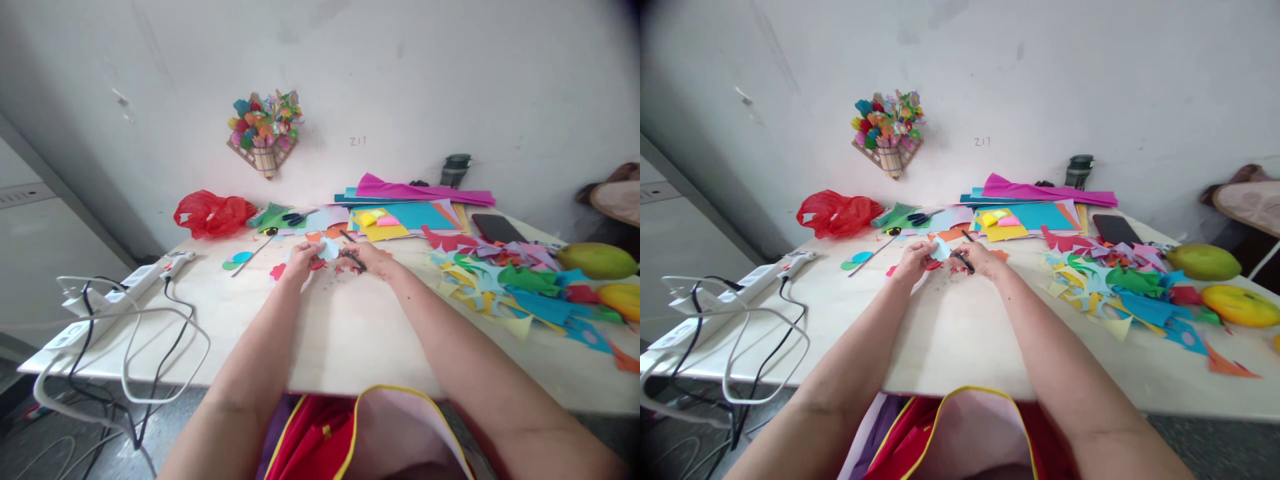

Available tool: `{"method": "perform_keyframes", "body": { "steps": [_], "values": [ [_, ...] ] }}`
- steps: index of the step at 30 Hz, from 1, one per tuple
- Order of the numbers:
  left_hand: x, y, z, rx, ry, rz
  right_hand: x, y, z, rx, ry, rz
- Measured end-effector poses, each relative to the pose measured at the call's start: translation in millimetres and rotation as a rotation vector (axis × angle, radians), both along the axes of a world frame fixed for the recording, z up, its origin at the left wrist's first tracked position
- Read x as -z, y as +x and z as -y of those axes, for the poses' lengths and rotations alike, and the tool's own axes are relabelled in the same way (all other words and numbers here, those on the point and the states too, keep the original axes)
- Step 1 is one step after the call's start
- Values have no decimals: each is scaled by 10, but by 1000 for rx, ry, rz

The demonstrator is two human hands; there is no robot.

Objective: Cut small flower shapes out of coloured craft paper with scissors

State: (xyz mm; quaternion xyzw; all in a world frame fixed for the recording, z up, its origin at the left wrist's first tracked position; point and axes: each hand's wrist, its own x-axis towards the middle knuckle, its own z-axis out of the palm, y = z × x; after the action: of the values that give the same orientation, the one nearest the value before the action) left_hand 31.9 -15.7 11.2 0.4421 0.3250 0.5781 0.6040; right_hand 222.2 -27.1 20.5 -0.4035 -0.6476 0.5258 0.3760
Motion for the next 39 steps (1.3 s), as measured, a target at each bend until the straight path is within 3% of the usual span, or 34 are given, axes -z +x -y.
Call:
{"method": "perform_keyframes", "body": {
  "steps": [8, 19, 34, 39],
  "values": [
    [-1, -14, -15, -44, 13, 5, -46, 14, 48, 122, -19, -47],
    [-12, 21, 9, 11, 30, -125, -101, 56, 55, 285, 17, -213],
    [-2, 37, 62, 162, 11, -268, -162, -39, 92, 265, 18, -245],
    [-8, 34, 53, 161, 18, -211, -146, 13, 93, 222, 26, -214]
  ]
}}
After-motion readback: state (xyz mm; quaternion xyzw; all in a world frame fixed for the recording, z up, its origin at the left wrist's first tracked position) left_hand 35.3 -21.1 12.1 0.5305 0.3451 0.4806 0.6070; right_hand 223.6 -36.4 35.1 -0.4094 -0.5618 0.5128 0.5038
